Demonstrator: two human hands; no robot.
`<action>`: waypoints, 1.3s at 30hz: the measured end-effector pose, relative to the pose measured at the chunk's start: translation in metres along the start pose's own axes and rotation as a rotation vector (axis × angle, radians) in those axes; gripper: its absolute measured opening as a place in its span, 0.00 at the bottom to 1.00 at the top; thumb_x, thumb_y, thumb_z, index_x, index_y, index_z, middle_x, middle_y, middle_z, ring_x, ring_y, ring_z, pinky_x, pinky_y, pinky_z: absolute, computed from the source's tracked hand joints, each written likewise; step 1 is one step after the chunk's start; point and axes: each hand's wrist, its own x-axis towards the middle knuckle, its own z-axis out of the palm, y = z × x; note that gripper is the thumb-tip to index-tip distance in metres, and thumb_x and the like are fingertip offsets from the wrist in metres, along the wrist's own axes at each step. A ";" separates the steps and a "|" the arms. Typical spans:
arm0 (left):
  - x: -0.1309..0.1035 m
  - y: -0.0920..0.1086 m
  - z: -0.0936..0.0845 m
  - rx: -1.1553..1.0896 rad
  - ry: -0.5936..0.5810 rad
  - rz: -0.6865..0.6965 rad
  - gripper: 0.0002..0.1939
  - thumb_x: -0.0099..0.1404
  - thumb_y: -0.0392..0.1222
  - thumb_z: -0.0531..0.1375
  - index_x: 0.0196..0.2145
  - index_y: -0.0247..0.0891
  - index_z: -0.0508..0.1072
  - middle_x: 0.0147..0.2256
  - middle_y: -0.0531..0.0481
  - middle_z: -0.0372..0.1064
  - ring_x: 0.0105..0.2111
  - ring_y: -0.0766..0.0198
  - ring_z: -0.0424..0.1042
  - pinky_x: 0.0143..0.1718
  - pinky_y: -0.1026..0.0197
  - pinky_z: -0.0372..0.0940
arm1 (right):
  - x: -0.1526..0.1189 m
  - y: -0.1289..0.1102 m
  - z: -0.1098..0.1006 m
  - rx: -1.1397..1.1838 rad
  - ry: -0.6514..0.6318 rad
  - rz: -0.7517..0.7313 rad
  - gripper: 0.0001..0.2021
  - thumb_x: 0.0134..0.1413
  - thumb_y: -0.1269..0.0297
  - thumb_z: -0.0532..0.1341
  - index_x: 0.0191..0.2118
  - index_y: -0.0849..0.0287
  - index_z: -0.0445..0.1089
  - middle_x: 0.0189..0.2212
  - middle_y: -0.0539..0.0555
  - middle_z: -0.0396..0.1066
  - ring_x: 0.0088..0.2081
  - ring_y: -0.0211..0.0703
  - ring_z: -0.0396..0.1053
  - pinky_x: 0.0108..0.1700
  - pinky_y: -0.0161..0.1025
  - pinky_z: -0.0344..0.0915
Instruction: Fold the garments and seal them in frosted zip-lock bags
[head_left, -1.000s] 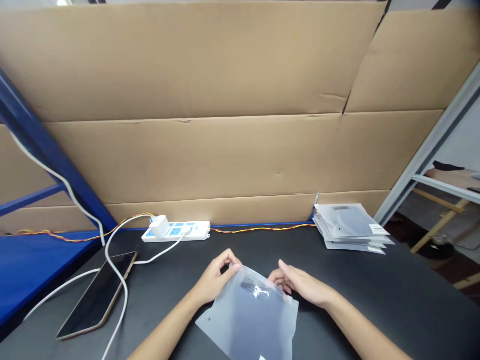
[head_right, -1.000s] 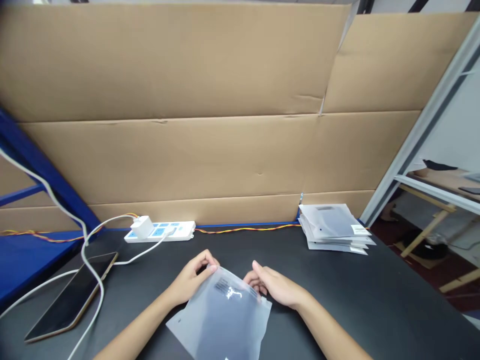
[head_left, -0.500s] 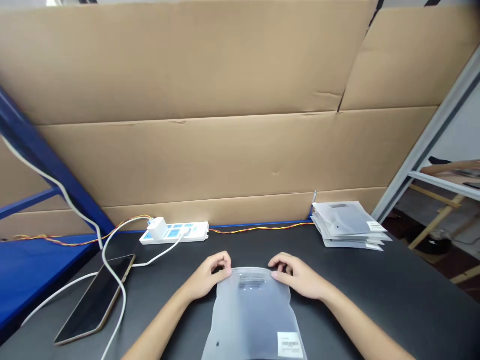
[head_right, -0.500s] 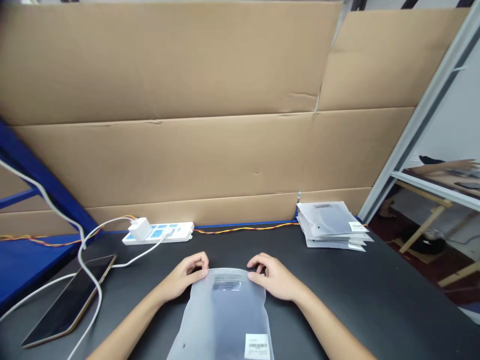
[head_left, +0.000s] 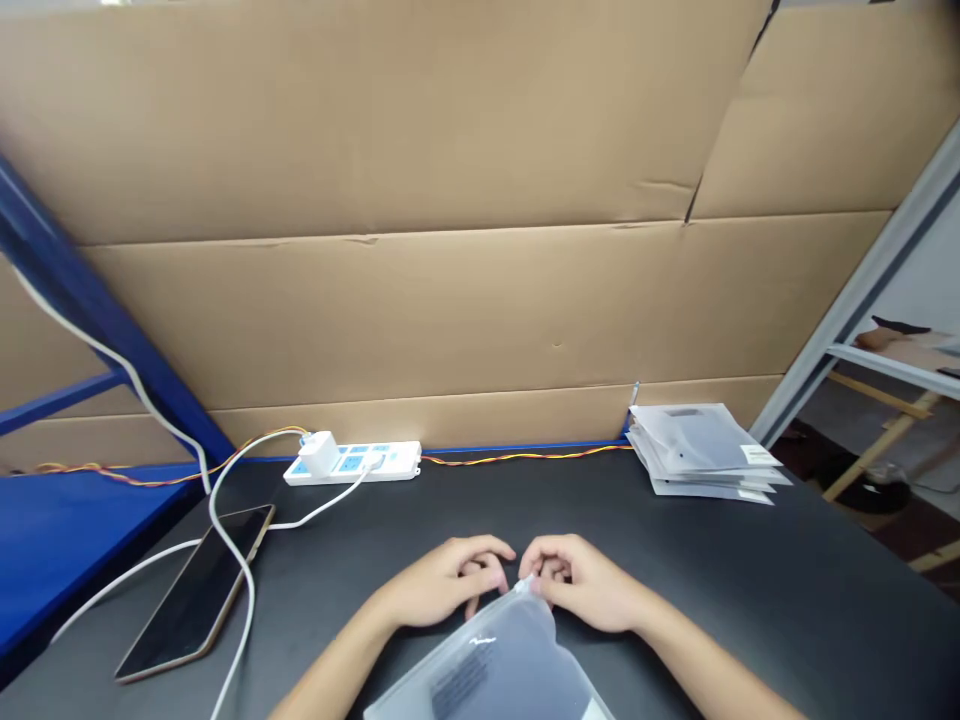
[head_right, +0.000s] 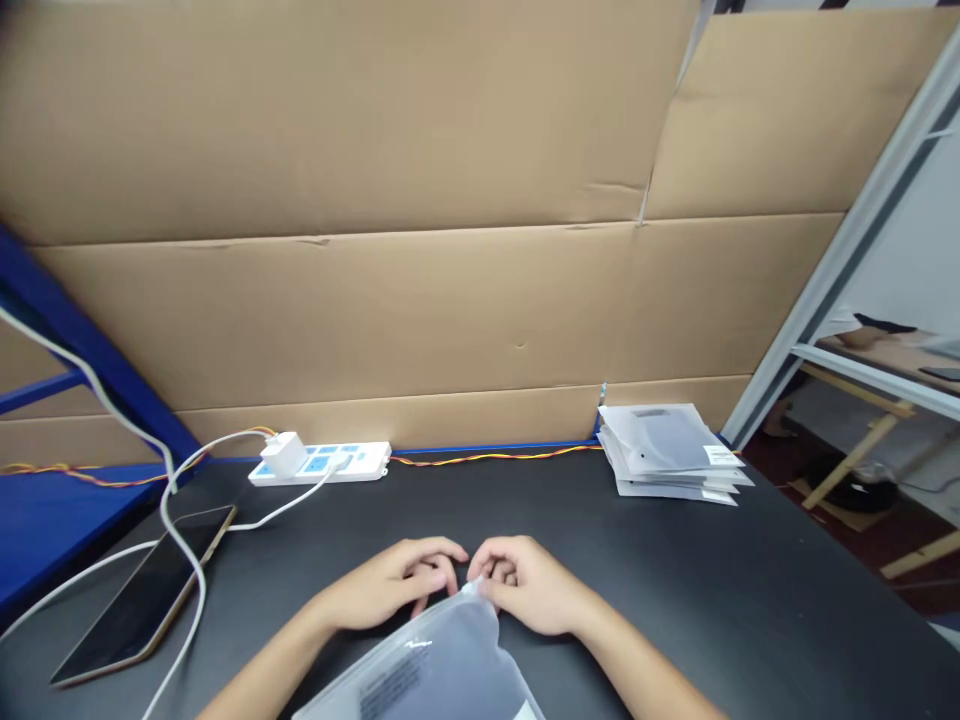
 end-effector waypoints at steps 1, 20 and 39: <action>0.001 0.000 0.006 0.034 -0.006 -0.007 0.18 0.68 0.56 0.58 0.45 0.39 0.75 0.31 0.52 0.71 0.24 0.67 0.63 0.29 0.65 0.60 | 0.001 0.000 0.005 0.013 -0.016 -0.007 0.07 0.59 0.61 0.62 0.38 0.59 0.71 0.27 0.49 0.69 0.28 0.37 0.67 0.33 0.35 0.62; -0.012 0.006 -0.014 0.192 -0.069 -0.027 0.17 0.69 0.53 0.56 0.30 0.39 0.72 0.26 0.55 0.68 0.27 0.65 0.64 0.30 0.66 0.56 | -0.014 0.005 -0.078 -0.097 0.568 -0.263 0.13 0.59 0.60 0.62 0.28 0.55 0.58 0.29 0.48 0.62 0.31 0.39 0.59 0.34 0.36 0.58; 0.008 -0.013 0.020 -0.539 0.295 -0.106 0.19 0.61 0.53 0.63 0.27 0.40 0.59 0.23 0.60 0.57 0.21 0.70 0.56 0.23 0.68 0.50 | -0.051 -0.004 -0.005 -1.001 0.173 -0.547 0.33 0.60 0.66 0.62 0.68 0.44 0.53 0.64 0.55 0.62 0.67 0.59 0.55 0.67 0.65 0.49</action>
